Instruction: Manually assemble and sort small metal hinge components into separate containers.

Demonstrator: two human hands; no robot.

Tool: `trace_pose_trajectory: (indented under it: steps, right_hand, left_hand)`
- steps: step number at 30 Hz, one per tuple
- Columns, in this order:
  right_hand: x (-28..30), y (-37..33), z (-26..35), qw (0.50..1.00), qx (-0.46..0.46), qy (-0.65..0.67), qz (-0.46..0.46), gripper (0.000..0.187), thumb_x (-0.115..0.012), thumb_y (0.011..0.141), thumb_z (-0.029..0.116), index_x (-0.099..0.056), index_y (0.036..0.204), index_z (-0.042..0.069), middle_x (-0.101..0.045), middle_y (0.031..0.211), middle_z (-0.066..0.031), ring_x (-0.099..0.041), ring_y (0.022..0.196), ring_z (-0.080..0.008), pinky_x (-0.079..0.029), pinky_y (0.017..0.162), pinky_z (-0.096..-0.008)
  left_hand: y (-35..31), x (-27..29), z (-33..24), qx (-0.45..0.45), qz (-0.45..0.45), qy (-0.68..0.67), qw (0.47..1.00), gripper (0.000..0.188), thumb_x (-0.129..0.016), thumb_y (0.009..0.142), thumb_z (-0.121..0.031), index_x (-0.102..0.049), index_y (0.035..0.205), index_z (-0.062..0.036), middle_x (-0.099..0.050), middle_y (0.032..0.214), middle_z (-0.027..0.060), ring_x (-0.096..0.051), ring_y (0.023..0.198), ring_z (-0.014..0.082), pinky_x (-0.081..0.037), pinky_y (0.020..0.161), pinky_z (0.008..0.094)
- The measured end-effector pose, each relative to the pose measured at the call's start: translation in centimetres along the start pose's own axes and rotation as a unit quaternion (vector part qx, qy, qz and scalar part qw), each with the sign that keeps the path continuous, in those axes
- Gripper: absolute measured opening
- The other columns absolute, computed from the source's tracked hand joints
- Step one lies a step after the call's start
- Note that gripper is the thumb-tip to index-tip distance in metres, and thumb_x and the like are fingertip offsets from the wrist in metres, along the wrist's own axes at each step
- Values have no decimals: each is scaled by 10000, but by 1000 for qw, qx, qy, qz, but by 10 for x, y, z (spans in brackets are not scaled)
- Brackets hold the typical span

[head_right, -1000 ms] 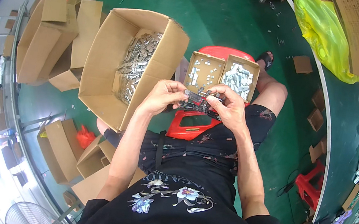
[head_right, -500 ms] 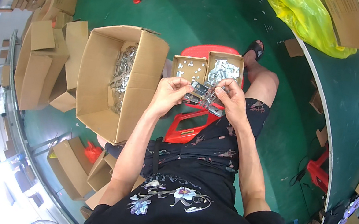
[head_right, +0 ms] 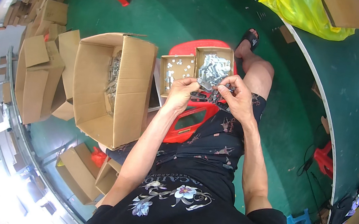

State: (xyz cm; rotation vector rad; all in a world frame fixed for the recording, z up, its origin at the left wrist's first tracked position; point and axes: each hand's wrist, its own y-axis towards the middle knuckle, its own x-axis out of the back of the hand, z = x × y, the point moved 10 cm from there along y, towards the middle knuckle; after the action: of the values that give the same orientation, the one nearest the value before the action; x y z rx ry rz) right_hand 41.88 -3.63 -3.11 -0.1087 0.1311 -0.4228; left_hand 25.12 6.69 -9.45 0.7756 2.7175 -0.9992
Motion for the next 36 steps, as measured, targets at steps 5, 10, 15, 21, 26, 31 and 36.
trace_pose_trajectory:
  steps: [5, 10, 15, 21, 26, 31, 36]
  right_hand:
    - [8, -1, -4, 1000, 6, 12, -6, 108, -711, 1046, 72, -635, 1112, 33, -702, 983, -28, -609, 878, -62, -497, 755, -228]
    - [20, 0, -14, 999, -27, 20, -30, 96, -709, 1047, 77, -651, 1102, 23, -706, 985, -29, -636, 904, -81, -512, 788, -238]
    - [21, 1, -23, 996, -51, 58, -38, 105, -716, 1044, 91, -659, 1101, 24, -705, 979, -26, -645, 909, -82, -520, 785, -239]
    - [17, -1, -28, 995, -61, 66, -37, 106, -730, 1034, 93, -669, 1098, 34, -695, 978, -16, -637, 897, -65, -517, 761, -228]
    - [5, 1, -23, 997, -46, 51, -31, 97, -726, 1033, 82, -675, 1098, 32, -694, 982, -14, -634, 894, -68, -517, 774, -229]
    - [-4, -2, -30, 997, -55, 52, -24, 104, -729, 1030, 81, -676, 1102, 28, -703, 981, -20, -641, 898, -76, -513, 778, -234]
    - [-25, 1, -22, 998, -43, 47, -3, 101, -733, 1024, 79, -678, 1090, 27, -703, 971, -15, -639, 875, -76, -505, 764, -230]
  left_hand:
    - [8, 4, 16, 12, -30, 35, 999, 132, -719, 923, 10, -782, 1029, 55, -753, 889, 35, -619, 707, 69, -501, 668, 240]
    - [2, 0, 19, 53, 5, -67, 996, 183, -647, 965, 23, -745, 1108, 82, -746, 971, 86, -629, 743, 96, -518, 662, 257]
    - [-2, 16, 12, 54, 42, -138, 988, 186, -632, 1007, -3, -724, 1141, 87, -741, 996, 110, -652, 791, 131, -548, 720, 266]
    - [-32, 68, 1, 10, -13, 30, 999, 284, -705, 1061, -122, -689, 1255, 85, -745, 1103, 128, -667, 858, 124, -579, 772, 265]
    - [-58, 168, 45, -19, -163, -204, 965, 295, -724, 1044, -120, -667, 1284, 43, -758, 1111, 131, -723, 919, 157, -627, 826, 277]
    - [-58, 203, 113, 23, -276, -390, 878, 207, -726, 1045, -187, -667, 1158, -24, -724, 1028, 36, -721, 937, 102, -637, 824, 188]
    - [-47, 247, 146, -1, -326, -398, 858, 165, -747, 1040, -208, -685, 1128, -82, -694, 998, 19, -676, 921, 112, -600, 799, 222]
